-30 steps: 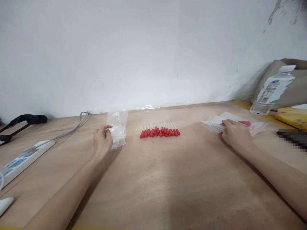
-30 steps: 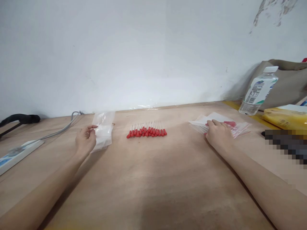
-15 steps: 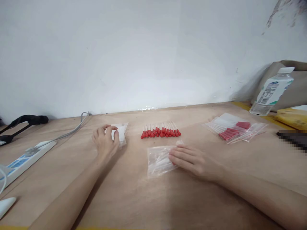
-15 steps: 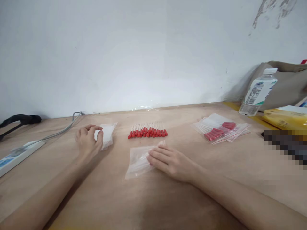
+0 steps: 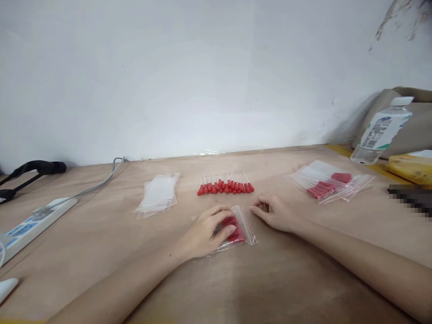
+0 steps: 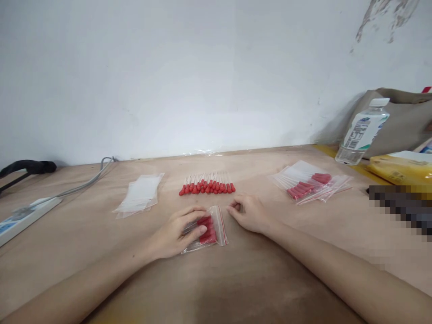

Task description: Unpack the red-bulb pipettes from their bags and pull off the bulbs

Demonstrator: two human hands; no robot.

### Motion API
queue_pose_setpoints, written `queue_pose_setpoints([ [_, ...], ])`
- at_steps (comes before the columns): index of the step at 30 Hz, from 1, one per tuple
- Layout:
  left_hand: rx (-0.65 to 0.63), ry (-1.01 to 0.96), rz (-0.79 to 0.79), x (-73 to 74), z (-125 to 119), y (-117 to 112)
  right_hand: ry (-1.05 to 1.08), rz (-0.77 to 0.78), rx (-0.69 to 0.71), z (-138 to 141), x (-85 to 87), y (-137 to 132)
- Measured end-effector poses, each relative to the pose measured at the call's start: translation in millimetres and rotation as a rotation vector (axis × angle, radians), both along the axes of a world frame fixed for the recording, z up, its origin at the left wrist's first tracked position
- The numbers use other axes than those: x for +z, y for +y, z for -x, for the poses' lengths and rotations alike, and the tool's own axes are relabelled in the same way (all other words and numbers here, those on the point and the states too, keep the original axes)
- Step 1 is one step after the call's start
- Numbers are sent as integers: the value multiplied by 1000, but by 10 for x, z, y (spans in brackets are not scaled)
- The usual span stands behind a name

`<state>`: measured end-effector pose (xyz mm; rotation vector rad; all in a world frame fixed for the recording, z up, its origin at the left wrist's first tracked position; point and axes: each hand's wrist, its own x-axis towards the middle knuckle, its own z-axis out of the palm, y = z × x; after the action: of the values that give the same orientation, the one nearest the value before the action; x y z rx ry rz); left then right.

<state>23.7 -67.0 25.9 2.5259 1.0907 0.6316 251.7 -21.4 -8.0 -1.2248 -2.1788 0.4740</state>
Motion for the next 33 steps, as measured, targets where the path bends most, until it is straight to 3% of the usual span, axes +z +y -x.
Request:
queue_pose_setpoints([
  [3,-34,36,61,-56,-78,20,50,119,76,46,-80,16],
  [6,-60,51,88,-111,-84,62,101,124,228,82,-43,-46],
  [11,-64,16,113,-148,-42,111,129,0,335,68,47,-147],
  [19,-79,0,93,-157,-49,107,43,-397,322,81,-71,-154],
  [28,-123,81,78,-147,-53,104,47,-527,392,87,-122,-136],
  [33,-168,125,61,-29,-56,154,43,-545,430,84,-95,-161],
])
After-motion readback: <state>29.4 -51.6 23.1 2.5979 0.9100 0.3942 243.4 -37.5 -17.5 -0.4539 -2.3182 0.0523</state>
